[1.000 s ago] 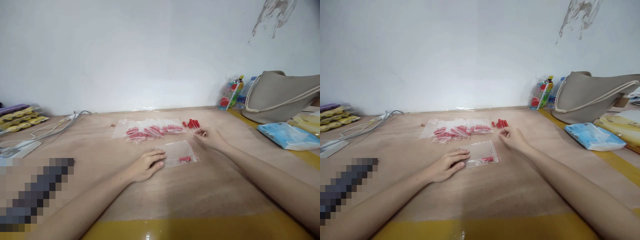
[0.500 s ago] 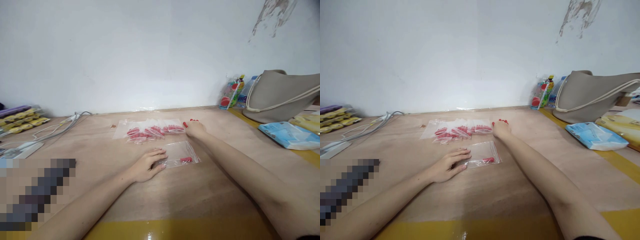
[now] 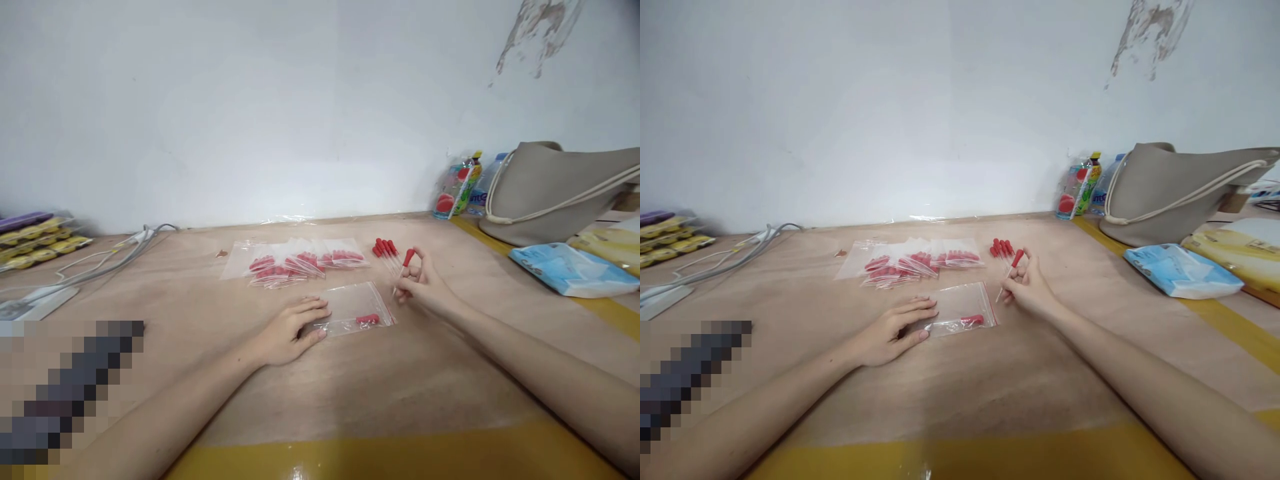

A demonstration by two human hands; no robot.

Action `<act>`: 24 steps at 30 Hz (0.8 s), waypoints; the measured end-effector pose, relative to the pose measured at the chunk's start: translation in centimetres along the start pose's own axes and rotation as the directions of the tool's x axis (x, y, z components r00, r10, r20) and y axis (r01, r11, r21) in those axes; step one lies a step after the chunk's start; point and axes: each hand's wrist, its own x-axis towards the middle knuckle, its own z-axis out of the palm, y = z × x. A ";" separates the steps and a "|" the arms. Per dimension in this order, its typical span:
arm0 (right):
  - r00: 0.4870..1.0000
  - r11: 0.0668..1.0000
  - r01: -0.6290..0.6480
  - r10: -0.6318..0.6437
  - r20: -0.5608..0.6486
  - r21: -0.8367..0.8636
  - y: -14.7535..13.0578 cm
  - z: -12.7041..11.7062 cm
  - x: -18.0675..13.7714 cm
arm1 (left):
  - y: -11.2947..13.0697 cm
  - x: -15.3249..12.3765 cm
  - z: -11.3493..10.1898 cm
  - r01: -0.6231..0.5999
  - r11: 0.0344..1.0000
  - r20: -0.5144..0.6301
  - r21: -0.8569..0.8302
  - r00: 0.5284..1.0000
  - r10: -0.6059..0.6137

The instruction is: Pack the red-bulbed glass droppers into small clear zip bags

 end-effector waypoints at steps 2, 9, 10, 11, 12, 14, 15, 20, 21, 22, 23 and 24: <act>0.999 0.998 -0.035 0.035 -0.002 0.059 0.5 0.6 -0.1 | 0.0 0.0 0.0 0.007 1.000 0.005 0.011 1.000 -0.007; 0.993 0.980 -0.047 0.068 -0.100 0.195 1.1 1.6 -0.2 | -0.1 -0.1 0.0 0.019 1.000 0.031 0.024 0.999 -0.020; 0.992 0.972 -0.063 0.086 -0.096 0.226 1.1 1.6 -0.4 | -0.1 -0.1 0.0 0.018 1.000 0.030 0.023 0.999 -0.018; 0.991 0.964 -0.082 0.106 -0.081 0.255 1.1 1.6 -0.6 | -0.1 -0.1 0.0 0.016 1.000 0.028 0.022 0.999 -0.017; 0.991 0.955 -0.104 0.124 -0.057 0.277 1.1 1.5 -0.9 | -0.1 -0.1 0.0 0.016 1.000 0.025 0.023 1.000 -0.016; 0.990 0.945 -0.138 0.141 0.011 0.295 1.2 1.3 -1.2 | 0.0 0.0 0.0 0.021 0.999 0.025 0.028 0.999 -0.022; 0.989 0.947 -0.148 0.140 0.046 0.285 1.3 1.1 -1.3 | 0.0 0.0 0.0 0.024 0.999 0.027 0.031 0.999 -0.025; 0.966 0.991 -0.104 0.120 0.230 -0.079 1.6 -0.3 -0.8 | 0.2 0.0 -0.1 0.018 0.999 0.020 0.044 1.000 -0.019; 0.959 0.984 -0.067 0.108 0.260 -0.165 1.7 -0.5 -0.6 | 0.2 0.1 -0.1 0.014 0.999 0.016 0.046 1.000 -0.014; 0.954 0.973 -0.026 0.093 0.284 -0.230 1.8 -0.7 -0.4 | 0.2 0.1 -0.1 0.009 0.999 0.014 0.049 1.000 -0.010; 0.951 0.962 0.012 0.073 0.301 -0.274 1.8 -0.9 -0.2 | 0.2 0.1 -0.1 0.005 0.999 0.012 0.050 1.000 -0.005; 0.948 0.953 0.044 0.055 0.314 -0.299 1.8 -1.1 0.0 | 0.1 0.1 -0.1 0.001 0.999 0.011 0.050 1.000 -0.001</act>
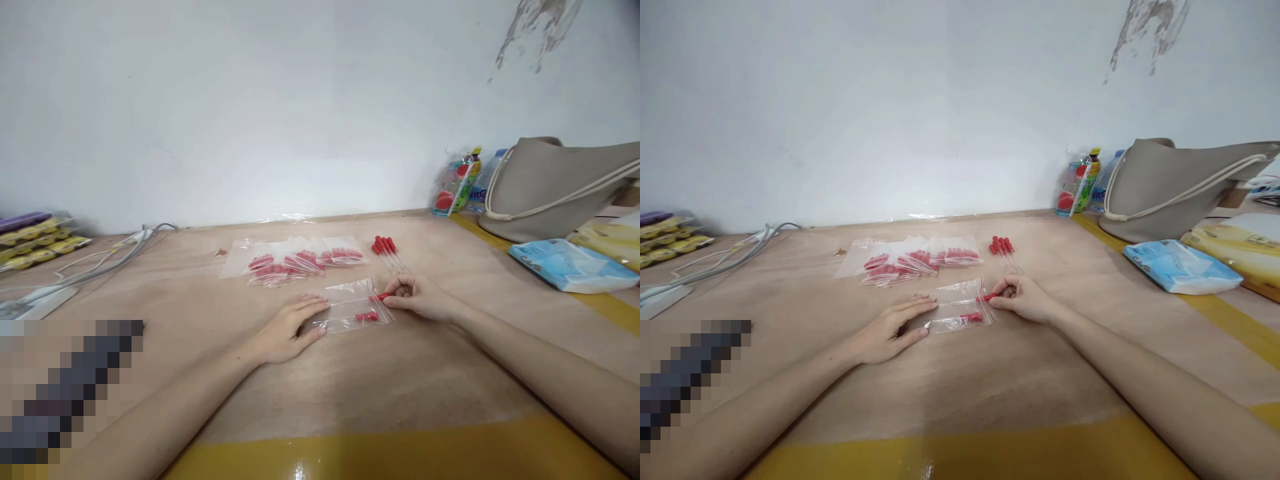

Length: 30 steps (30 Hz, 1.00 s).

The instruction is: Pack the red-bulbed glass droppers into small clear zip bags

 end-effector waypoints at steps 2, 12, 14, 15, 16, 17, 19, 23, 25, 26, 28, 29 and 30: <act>0.999 0.999 0.034 -0.034 0.028 -0.029 -0.1 -0.2 0.2 | -0.1 0.0 0.1 -0.008 1.000 -0.004 -0.004 1.000 0.008; 0.971 0.969 0.232 -0.225 0.076 -0.090 -1.2 1.7 0.1 | 0.1 0.1 0.0 -0.009 1.000 -0.008 -0.001 1.000 0.009; 0.938 0.939 0.327 -0.309 0.156 -0.104 -1.5 1.9 0.1 | 0.2 0.1 -0.1 -0.010 1.000 -0.009 0.001 1.000 0.010; 0.926 0.931 0.349 -0.324 0.194 -0.110 -1.6 1.7 0.2 | 0.2 0.1 -0.1 -0.010 1.000 -0.007 0.001 1.000 0.010; 0.926 0.932 0.342 -0.314 0.209 -0.120 -1.6 1.4 0.3 | 0.2 0.1 -0.1 -0.009 1.000 -0.006 0.002 1.000 0.009; 0.941 0.940 0.310 -0.281 0.189 -0.144 -1.6 1.0 0.5 | 0.2 0.1 -0.1 -0.009 1.000 -0.004 0.002 1.000 0.009; 0.979 0.951 0.201 -0.199 0.033 -0.234 -1.3 -0.2 1.2 | 0.1 0.1 -0.1 -0.011 1.000 -0.001 -0.003 1.000 0.011; 0.922 0.895 -0.039 -0.140 -0.362 -0.445 -0.5 -2.6 3.5 | -0.1 0.2 0.0 -0.001 1.000 0.015 -0.017 1.000 0.001; 0.882 0.841 -0.127 -0.147 -0.448 -0.526 -0.6 -3.2 4.8 | -0.2 0.2 0.1 0.002 1.000 0.024 -0.019 1.000 -0.002; 0.869 0.812 -0.170 -0.144 -0.474 -0.558 -0.8 -3.2 5.4 | -0.2 0.2 0.1 0.001 1.000 0.027 -0.020 1.000 -0.001; 0.844 0.766 -0.262 -0.112 -0.524 -0.587 -1.3 -3.0 6.5 | -0.3 0.2 0.1 -0.006 1.000 0.028 -0.026 1.000 0.007; 0.836 0.749 -0.309 -0.080 -0.543 -0.585 -1.6 -2.8 7.0 | -0.3 0.2 0.1 -0.012 1.000 0.024 -0.029 1.000 0.012; 0.830 0.737 -0.351 -0.041 -0.556 -0.578 -1.8 -2.5 7.4 | -0.3 0.1 0.2 -0.018 0.999 0.019 -0.031 1.000 0.018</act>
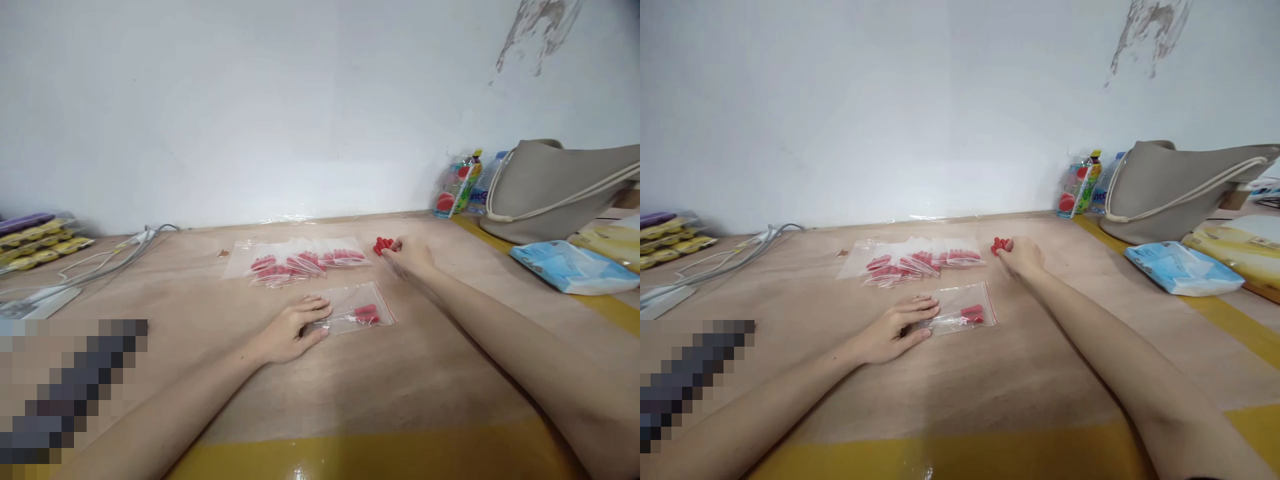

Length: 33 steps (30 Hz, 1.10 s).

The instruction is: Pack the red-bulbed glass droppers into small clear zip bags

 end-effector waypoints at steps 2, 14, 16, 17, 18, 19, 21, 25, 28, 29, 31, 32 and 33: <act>0.998 0.998 -0.059 0.059 0.037 -0.025 -0.9 0.3 0.3 | 0.0 0.0 0.0 -0.007 1.000 -0.009 -0.002 1.000 0.007; 0.993 0.904 -0.067 0.019 0.117 0.422 -1.2 -0.6 -0.4 | 0.1 0.0 0.0 -0.009 1.000 -0.010 -0.009 1.000 0.009; 0.991 0.740 -0.066 -0.028 0.128 0.669 -0.6 -0.7 -2.0 | 0.2 0.0 0.0 -0.002 1.000 -0.006 -0.004 1.000 0.002; 0.990 0.660 -0.076 -0.037 0.133 0.748 -0.3 -0.6 -3.0 | 0.2 0.0 0.0 0.004 1.000 -0.002 -0.002 1.000 -0.004; 0.990 0.598 -0.084 -0.042 0.136 0.797 0.0 -0.6 -3.9 | 0.2 0.0 -0.1 0.010 1.000 0.001 0.000 1.000 -0.010; 0.990 0.554 -0.092 -0.041 0.138 0.828 0.2 -0.5 -4.8 | 0.2 0.0 -0.1 0.014 1.000 0.004 0.002 1.000 -0.014; 0.990 0.494 -0.111 -0.024 0.141 0.862 0.3 -0.3 -6.4 | 0.2 0.0 -0.1 0.016 1.000 0.003 0.010 1.000 -0.016; 0.978 0.380 -0.208 0.048 0.205 0.901 -0.4 0.1 -8.2 | 0.2 -0.1 -0.1 0.016 1.000 0.002 0.013 1.000 -0.016; 0.950 0.268 -0.310 0.063 0.305 0.912 -1.0 0.2 -8.9 | 0.4 -0.2 -0.2 0.031 0.999 0.001 0.016 1.000 -0.031; 0.940 0.243 -0.339 0.058 0.336 0.909 -1.0 0.1 -9.1 | 0.4 -0.2 -0.2 0.044 0.999 0.002 0.019 0.999 -0.044; 0.926 0.235 -0.374 0.039 0.376 0.897 -1.0 0.0 -9.4 | 0.5 -0.3 -0.3 0.072 0.997 0.012 0.028 0.997 -0.072; 0.921 0.253 -0.382 0.022 0.390 0.889 -0.8 -0.1 -9.5 | 0.6 -0.3 -0.3 0.084 0.996 0.021 0.034 0.996 -0.085; 0.916 0.282 -0.384 0.000 0.400 0.879 -0.7 -0.2 -9.5 | 0.6 -0.4 -0.3 0.093 0.995 0.032 0.039 0.995 -0.094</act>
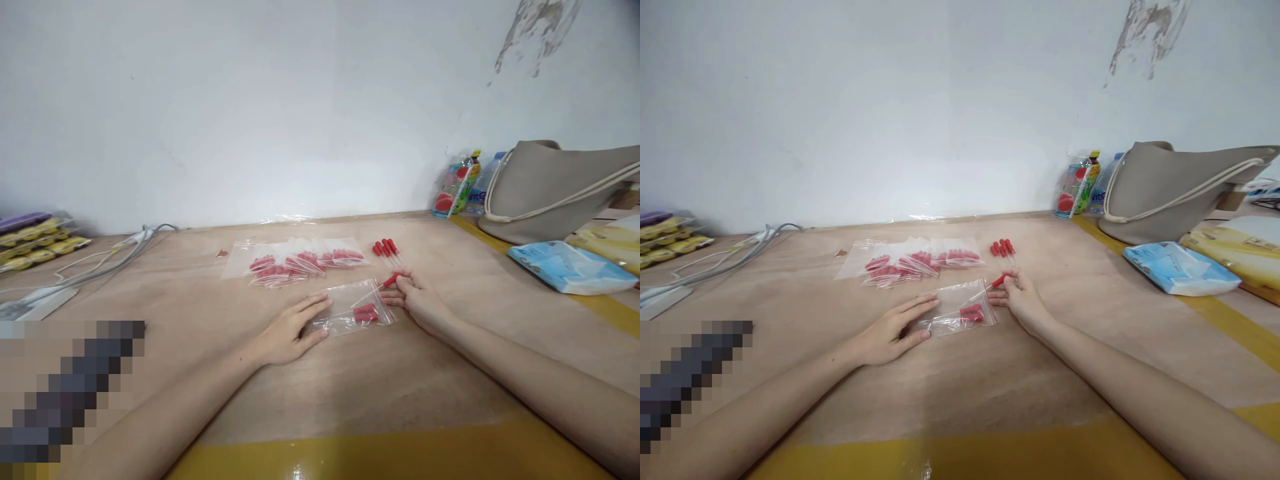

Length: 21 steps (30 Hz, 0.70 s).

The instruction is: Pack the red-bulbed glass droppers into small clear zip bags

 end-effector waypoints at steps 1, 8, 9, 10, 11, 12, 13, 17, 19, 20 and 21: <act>1.000 0.999 0.001 0.000 0.023 -0.042 0.0 -0.2 -0.1 | 0.0 0.0 0.0 0.004 1.000 0.007 0.004 1.000 -0.004; 0.969 0.907 0.152 -0.057 0.242 -0.393 0.4 -0.9 0.5 | 0.0 0.1 0.0 -0.009 1.000 0.011 0.020 1.000 0.009; 0.958 0.890 0.181 -0.062 0.281 -0.419 0.4 -0.8 0.6 | 0.0 0.2 0.0 -0.008 1.000 0.014 0.023 1.000 0.007; 0.947 0.874 0.207 -0.066 0.315 -0.439 0.4 -0.8 0.8 | 0.0 0.2 0.0 -0.009 1.000 0.015 0.026 1.000 0.009; 0.939 0.860 0.226 -0.068 0.337 -0.458 0.4 -0.7 1.0 | 0.0 0.2 0.0 -0.013 1.000 0.012 0.026 1.000 0.013; 0.938 0.848 0.230 -0.063 0.340 -0.477 0.3 -0.8 1.2 | 0.0 0.2 0.0 -0.017 1.000 0.008 0.025 1.000 0.017; 0.943 0.841 0.217 -0.050 0.329 -0.496 0.1 -0.9 1.3 | 0.0 0.2 0.0 -0.020 1.000 0.004 0.024 1.000 0.020; 0.952 0.836 0.130 0.044 0.302 -0.532 -0.6 -1.7 1.8 | 0.0 0.2 0.0 -0.015 1.000 0.005 0.026 1.000 0.015; 0.937 0.831 0.191 0.004 0.350 -0.522 -0.7 -1.9 1.8 | 0.0 0.2 0.0 -0.010 0.999 0.009 0.035 1.000 0.009; 0.926 0.818 0.247 -0.043 0.374 -0.519 -0.6 -1.8 1.8 | 0.0 0.2 0.0 -0.008 0.999 0.012 0.039 1.000 0.007; 0.914 0.798 0.307 -0.096 0.394 -0.519 -0.5 -1.7 1.7 | 0.0 0.2 0.0 -0.007 0.999 0.015 0.041 1.000 0.007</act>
